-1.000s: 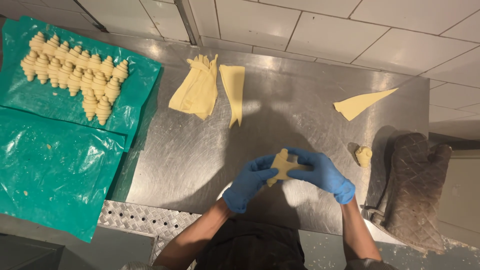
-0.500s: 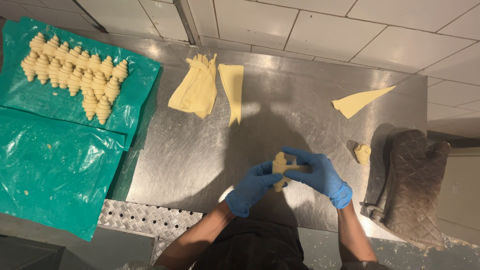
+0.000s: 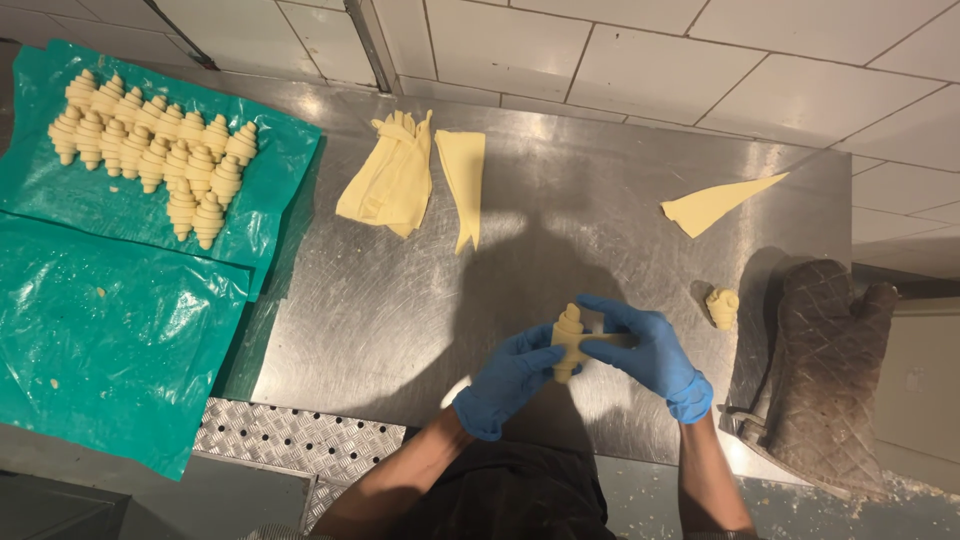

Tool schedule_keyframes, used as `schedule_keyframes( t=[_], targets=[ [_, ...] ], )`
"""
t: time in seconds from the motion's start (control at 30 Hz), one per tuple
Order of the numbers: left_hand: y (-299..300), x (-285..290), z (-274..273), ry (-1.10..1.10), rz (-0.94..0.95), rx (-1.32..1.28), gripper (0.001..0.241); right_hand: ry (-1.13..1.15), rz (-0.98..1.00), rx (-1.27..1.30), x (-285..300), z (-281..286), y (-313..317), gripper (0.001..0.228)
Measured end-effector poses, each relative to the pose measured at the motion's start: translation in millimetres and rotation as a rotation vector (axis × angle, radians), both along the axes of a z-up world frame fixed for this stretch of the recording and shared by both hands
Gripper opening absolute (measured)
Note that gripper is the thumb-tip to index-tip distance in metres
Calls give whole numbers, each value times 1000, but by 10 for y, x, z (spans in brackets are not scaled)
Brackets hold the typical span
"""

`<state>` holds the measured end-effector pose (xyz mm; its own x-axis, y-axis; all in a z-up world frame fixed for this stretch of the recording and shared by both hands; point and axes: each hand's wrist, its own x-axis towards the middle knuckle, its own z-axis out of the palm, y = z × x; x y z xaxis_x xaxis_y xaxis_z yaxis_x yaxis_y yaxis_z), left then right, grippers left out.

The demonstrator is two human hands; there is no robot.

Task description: Rolling triangular dough pieces into croissant shapes.

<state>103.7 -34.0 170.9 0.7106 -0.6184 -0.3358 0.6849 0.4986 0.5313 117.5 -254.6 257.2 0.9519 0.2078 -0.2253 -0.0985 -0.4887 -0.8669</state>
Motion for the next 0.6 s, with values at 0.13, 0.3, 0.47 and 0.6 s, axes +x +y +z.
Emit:
schedule_keyframes(
  t=[0.13,0.3,0.47,0.6],
  targets=[
    [-43,-32,-37,5,4,-16,47,-76,26,-33,-51,-75,-11,65],
    [-79,-49,-111,6,55,-19,47,-55,-12,79,-47,26,-16,61],
    [-105,-51,-20,27,45,1,45,-36,-30,40,-97,-89,-87,62],
    [-123,-72,-71,27,59,-4,45,12,-65,51,-93,-110,-101,59]
  ],
)
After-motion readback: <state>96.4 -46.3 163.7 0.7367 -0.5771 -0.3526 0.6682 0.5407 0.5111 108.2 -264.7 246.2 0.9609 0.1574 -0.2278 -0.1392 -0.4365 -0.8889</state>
